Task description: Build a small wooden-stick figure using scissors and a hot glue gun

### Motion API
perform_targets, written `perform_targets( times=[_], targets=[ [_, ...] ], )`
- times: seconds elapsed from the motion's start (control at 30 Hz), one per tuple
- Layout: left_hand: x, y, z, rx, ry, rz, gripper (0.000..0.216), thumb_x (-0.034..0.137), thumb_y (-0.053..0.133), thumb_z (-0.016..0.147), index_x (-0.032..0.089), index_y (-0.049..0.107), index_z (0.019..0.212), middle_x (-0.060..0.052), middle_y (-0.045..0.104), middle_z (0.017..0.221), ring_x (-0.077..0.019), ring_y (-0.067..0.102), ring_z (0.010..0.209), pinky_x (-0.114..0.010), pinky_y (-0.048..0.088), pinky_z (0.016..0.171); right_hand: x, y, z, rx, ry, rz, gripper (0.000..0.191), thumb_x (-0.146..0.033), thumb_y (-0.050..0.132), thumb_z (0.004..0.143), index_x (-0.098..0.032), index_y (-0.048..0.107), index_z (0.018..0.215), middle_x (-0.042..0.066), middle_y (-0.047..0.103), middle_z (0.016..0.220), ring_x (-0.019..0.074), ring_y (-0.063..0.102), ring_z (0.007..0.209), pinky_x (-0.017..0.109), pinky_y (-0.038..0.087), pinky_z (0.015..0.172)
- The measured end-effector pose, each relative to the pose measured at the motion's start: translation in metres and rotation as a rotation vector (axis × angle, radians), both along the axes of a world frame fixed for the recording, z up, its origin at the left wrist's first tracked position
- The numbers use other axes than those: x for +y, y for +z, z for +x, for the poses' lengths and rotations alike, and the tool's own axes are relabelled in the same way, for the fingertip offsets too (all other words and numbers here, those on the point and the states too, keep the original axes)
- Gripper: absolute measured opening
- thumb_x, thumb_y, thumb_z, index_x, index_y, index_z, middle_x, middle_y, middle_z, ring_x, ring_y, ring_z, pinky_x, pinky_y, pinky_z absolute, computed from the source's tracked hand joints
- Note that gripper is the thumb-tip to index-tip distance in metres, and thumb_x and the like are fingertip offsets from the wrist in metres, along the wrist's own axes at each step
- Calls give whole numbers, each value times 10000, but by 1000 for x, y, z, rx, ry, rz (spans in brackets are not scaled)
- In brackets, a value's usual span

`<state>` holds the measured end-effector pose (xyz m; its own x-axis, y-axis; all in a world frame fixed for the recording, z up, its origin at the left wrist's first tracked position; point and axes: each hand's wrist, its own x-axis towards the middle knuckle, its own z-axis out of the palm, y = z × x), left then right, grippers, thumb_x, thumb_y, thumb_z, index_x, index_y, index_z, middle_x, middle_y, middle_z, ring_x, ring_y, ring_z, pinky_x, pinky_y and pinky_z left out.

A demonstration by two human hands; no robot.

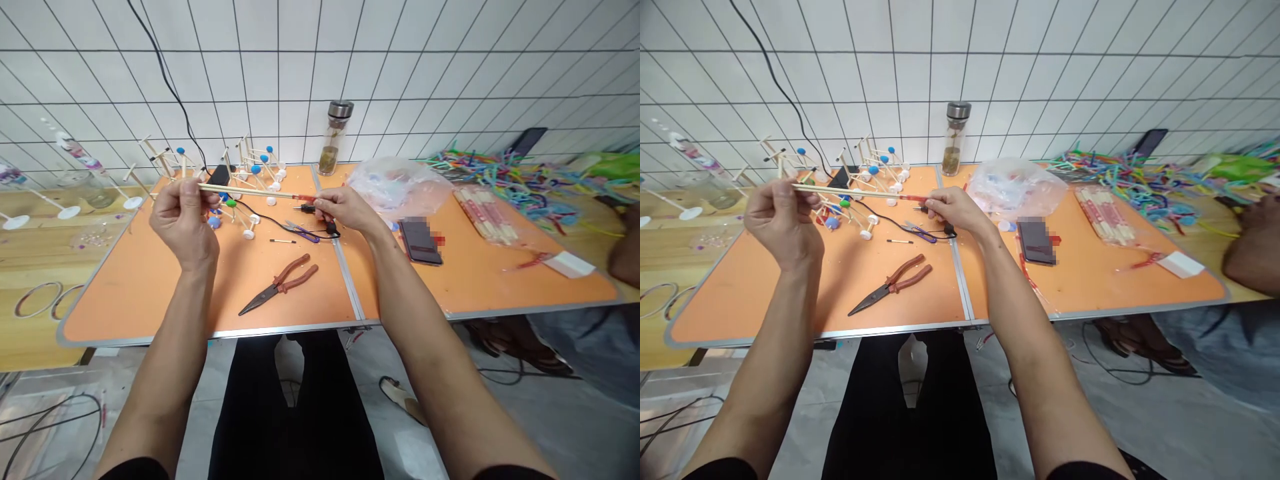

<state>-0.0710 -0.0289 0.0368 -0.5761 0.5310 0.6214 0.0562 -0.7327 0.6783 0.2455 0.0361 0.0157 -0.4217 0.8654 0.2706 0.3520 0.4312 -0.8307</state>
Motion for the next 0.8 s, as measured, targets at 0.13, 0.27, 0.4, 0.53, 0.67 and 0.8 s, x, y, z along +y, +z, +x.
perform_targets(
  times=[0.13, 0.27, 0.4, 0.53, 0.67, 0.8],
  targets=[
    [1, 1, -8, -22, -69, 82, 495, 681, 929, 884, 265, 668, 826, 35, 656, 735, -123, 657, 628, -296, 595, 600, 10, -2, 10, 112, -288, -18, 295, -225, 615, 946, -149, 844, 1116, 23, 745, 756, 115, 471, 570, 264, 344, 559],
    [2, -2, -12, 20, -200, 20, 464, 670, 924, 893, 276, 680, 858, 29, 684, 782, -142, 705, 676, -306, 592, 577, 22, -6, 21, 287, -575, -99, 426, -99, 566, 854, -121, 789, 1216, 2, 701, 717, 111, 414, 519, 240, 294, 491],
    [5, -6, -11, 9, -215, 56, 411, 612, 939, 898, 283, 693, 866, 38, 704, 784, -130, 707, 653, -283, 564, 540, 33, -11, 29, 510, -649, -214, 546, -33, 536, 784, -172, 711, 1282, -32, 676, 754, 90, 390, 489, 200, 251, 443],
    [3, -5, -2, -6, -160, -9, 437, 628, 932, 894, 270, 686, 849, 26, 713, 775, -133, 690, 643, -285, 586, 567, 50, -18, 38, 690, -654, -288, 554, -72, 596, 783, -197, 654, 1320, 7, 724, 913, 104, 625, 676, 163, 481, 553],
    [-2, -4, 6, -31, -119, -18, 413, 573, 958, 875, 251, 708, 805, 34, 693, 730, -115, 669, 601, -264, 569, 562, 69, -26, 52, 590, -700, -69, 796, -223, 635, 885, -173, 452, 1659, 207, 620, 1634, 225, 655, 1501, 402, 617, 1167],
    [-1, -10, 10, 33, -163, -59, 401, 580, 957, 885, 260, 726, 813, 33, 709, 724, -126, 698, 621, -253, 549, 534, 70, -30, 64, 132, -865, 189, 1020, -337, 693, 892, -211, 285, 1818, 205, 202, 1937, 368, 160, 1823, 696, 248, 1425]
  ],
)
